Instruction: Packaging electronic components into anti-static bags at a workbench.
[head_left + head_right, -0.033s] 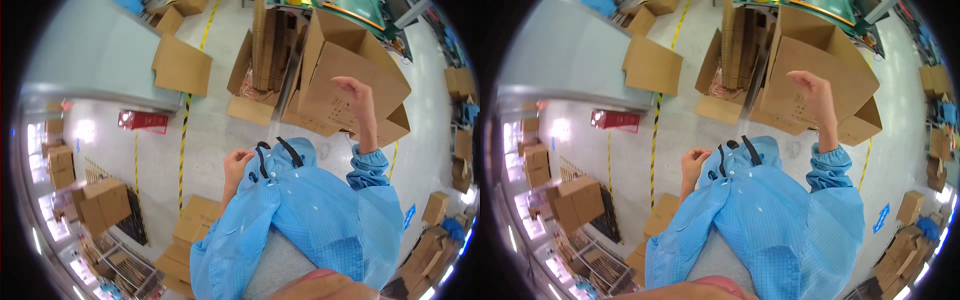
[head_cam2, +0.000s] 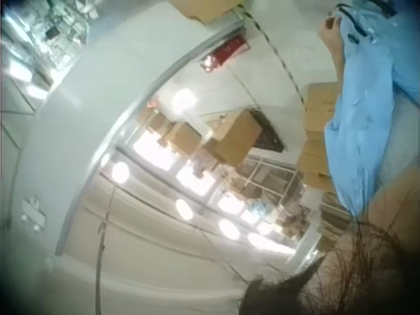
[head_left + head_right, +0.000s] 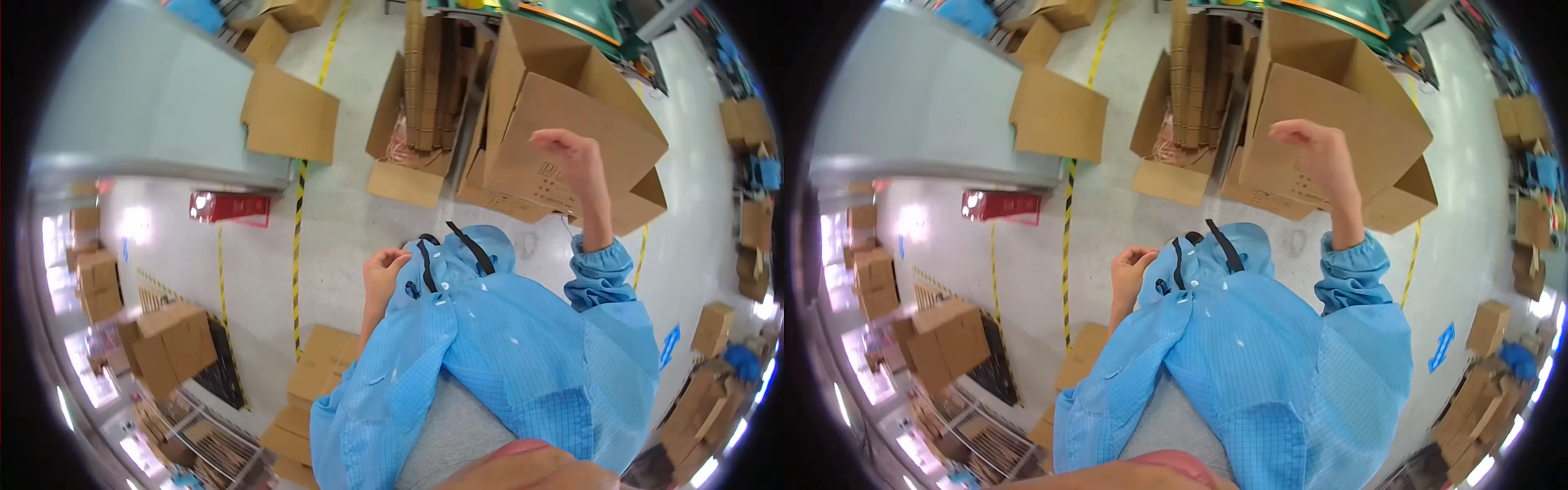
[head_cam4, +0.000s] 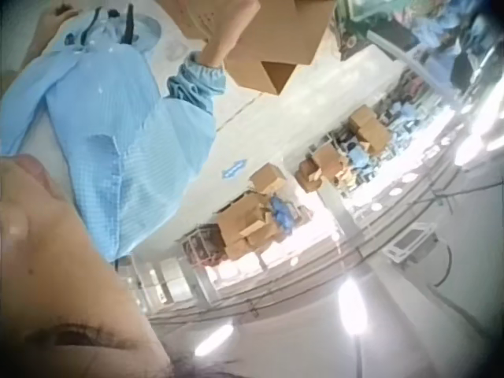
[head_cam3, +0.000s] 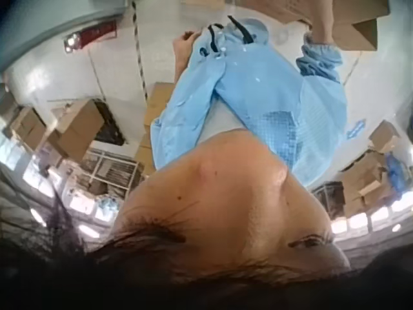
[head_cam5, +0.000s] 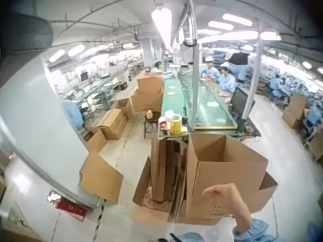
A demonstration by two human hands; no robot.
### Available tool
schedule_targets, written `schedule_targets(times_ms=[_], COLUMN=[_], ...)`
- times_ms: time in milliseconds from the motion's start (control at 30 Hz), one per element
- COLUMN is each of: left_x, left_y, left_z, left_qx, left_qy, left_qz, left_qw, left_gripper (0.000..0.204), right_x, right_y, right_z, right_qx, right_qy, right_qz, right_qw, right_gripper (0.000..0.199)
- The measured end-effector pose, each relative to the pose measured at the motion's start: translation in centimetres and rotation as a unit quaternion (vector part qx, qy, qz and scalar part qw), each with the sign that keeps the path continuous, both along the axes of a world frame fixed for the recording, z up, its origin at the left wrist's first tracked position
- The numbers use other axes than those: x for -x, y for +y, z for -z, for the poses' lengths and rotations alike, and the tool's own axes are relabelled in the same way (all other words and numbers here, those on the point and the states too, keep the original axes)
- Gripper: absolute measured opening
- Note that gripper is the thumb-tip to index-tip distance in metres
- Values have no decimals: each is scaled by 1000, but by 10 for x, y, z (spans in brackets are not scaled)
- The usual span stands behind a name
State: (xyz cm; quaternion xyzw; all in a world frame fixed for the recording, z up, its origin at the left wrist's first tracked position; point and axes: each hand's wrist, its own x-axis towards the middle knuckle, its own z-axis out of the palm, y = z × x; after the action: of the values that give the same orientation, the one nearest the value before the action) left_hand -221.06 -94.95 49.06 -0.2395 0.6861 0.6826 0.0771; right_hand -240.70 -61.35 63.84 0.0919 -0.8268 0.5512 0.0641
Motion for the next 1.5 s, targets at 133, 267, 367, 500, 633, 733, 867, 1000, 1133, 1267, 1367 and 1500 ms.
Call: schedule_targets(times_ms=[133,267,367,500,633,733,867,1000,1133,1267,1367,1500], left_x=[59,146,204,282,330,359,370,377,376,372,364,347], left_y=[-30,-28,-16,26,102,163,232,253,255,260,268,261], left_z=[6,-2,-7,-30,-48,-66,-75,-75,-67,-70,-81,-103], left_qx=[-24,-11,6,-8,-14,-28,-22,139,107,126,170,384], left_qy=[-35,-21,24,84,151,179,265,300,284,275,294,359], left_qz=[70,171,274,327,324,317,305,348,369,360,317,264], left_qw=[997,985,961,941,934,931,915,877,878,883,885,809], left_gripper=[10,16,20,18,36,48,56,47,40,38,44,49], right_x=[4,3,-13,-32,-46,-36,-34,-29,-51,-62,-53,-10], right_y=[-47,-15,15,89,162,210,263,269,275,272,254,186], right_z=[-26,-10,-5,-9,-2,8,61,84,118,121,109,85], right_qx=[-166,-303,-89,-155,-135,-205,-132,-89,-41,22,89,167], right_qy=[-30,-116,-84,-93,-249,-261,-145,-172,-175,-173,-150,-146], right_qz=[-55,51,223,344,520,561,510,533,542,522,430,197], right_qw=[984,944,967,921,806,759,838,823,821,835,886,955], right_gripper=[12,14,24,10,11,14,15,13,8,10,19,23])
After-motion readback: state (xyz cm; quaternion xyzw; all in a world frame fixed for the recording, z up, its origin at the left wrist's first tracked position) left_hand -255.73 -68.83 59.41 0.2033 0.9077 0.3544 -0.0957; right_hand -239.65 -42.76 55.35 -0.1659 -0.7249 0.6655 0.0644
